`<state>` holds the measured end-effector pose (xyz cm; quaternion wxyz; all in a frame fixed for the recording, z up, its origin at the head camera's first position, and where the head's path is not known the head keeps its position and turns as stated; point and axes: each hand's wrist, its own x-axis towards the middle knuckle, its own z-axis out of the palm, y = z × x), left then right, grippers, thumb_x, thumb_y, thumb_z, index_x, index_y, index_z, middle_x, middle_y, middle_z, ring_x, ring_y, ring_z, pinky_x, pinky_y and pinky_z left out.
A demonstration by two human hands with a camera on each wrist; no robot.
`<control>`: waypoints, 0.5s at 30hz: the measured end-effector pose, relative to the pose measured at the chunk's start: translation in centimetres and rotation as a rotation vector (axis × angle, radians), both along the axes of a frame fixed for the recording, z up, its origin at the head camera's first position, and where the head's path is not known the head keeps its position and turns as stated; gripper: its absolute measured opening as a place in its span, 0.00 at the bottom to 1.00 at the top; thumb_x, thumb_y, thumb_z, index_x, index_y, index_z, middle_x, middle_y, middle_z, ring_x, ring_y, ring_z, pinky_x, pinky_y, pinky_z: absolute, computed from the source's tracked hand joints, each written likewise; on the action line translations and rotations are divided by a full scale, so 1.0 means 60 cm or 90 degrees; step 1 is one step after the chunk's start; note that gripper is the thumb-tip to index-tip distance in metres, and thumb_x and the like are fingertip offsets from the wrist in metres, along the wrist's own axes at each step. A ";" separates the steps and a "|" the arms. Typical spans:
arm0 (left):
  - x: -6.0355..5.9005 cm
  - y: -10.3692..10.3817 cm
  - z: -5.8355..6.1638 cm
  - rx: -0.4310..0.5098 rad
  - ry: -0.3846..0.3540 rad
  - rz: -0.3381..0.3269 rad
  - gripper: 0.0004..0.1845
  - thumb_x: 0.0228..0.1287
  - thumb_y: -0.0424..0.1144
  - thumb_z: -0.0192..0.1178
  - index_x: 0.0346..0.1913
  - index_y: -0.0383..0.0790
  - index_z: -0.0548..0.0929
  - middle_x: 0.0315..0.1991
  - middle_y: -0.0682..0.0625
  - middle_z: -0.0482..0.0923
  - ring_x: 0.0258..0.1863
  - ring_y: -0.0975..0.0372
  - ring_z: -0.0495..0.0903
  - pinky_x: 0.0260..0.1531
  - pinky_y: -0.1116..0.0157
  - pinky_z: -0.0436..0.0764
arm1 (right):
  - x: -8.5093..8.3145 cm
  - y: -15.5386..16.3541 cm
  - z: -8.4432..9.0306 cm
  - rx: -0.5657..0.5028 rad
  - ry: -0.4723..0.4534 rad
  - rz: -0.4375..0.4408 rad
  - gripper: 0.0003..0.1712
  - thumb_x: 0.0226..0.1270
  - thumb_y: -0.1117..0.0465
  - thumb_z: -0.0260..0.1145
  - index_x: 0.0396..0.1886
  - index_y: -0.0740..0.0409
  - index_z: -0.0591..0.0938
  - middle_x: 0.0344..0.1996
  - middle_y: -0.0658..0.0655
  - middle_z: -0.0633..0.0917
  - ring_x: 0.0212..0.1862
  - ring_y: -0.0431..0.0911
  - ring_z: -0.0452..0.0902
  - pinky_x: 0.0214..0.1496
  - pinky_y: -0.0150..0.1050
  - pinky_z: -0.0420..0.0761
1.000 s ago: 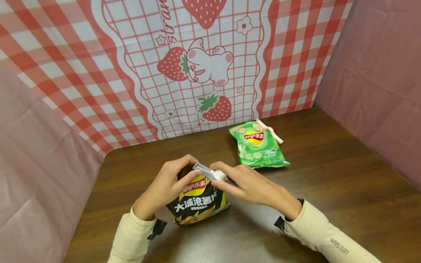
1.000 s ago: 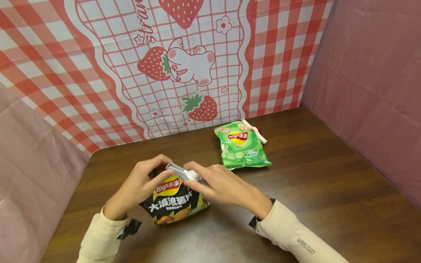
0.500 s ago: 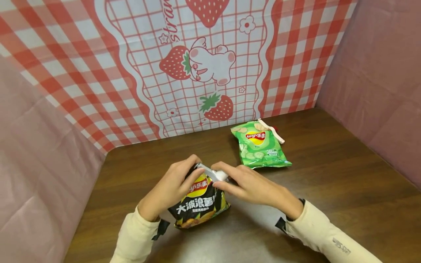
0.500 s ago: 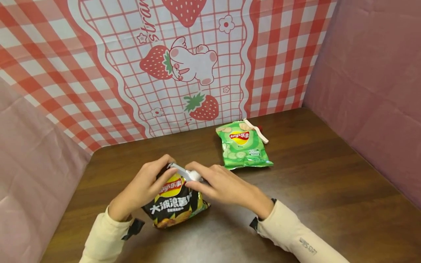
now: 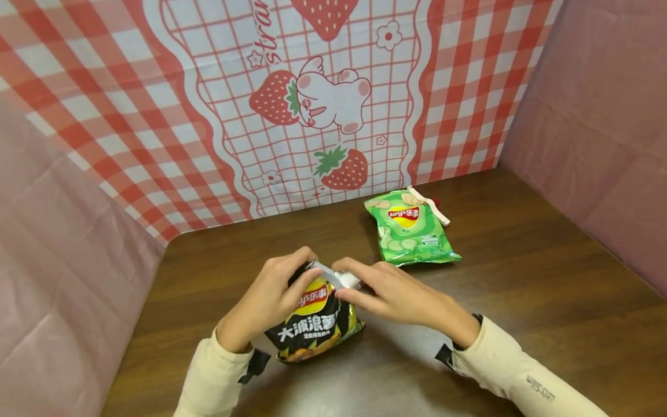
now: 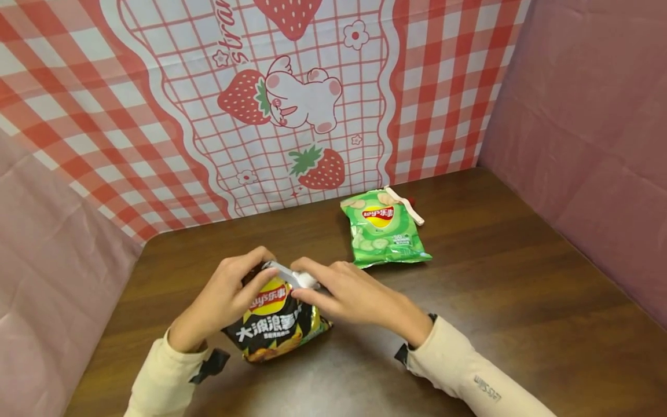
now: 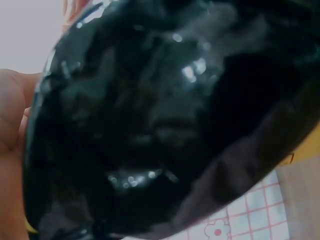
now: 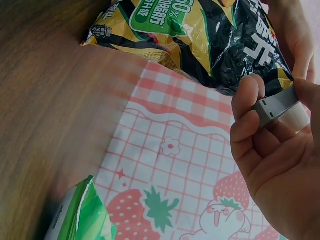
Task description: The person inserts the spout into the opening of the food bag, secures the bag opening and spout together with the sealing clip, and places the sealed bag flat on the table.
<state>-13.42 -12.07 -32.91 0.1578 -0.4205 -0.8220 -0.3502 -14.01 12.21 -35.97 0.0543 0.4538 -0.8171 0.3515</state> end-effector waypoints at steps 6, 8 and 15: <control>-0.004 0.006 -0.004 0.012 0.014 0.010 0.02 0.71 0.33 0.59 0.39 0.42 0.78 0.22 0.58 0.68 0.19 0.69 0.65 0.19 0.73 0.67 | -0.001 0.004 -0.002 -0.005 0.024 -0.018 0.16 0.77 0.51 0.59 0.60 0.44 0.73 0.24 0.38 0.75 0.21 0.31 0.68 0.22 0.28 0.70; -0.008 0.008 -0.009 0.017 0.011 0.019 0.02 0.72 0.35 0.59 0.40 0.41 0.78 0.24 0.58 0.71 0.20 0.69 0.67 0.20 0.73 0.69 | -0.001 0.005 -0.002 -0.009 0.036 -0.028 0.16 0.76 0.52 0.59 0.59 0.45 0.74 0.24 0.38 0.75 0.20 0.31 0.68 0.22 0.28 0.70; -0.009 0.005 -0.012 0.017 -0.005 0.057 0.04 0.71 0.35 0.60 0.45 0.42 0.79 0.28 0.57 0.75 0.23 0.68 0.71 0.22 0.70 0.73 | -0.007 0.005 0.005 -0.053 -0.002 -0.029 0.17 0.72 0.51 0.65 0.57 0.44 0.75 0.23 0.39 0.77 0.20 0.32 0.68 0.21 0.29 0.70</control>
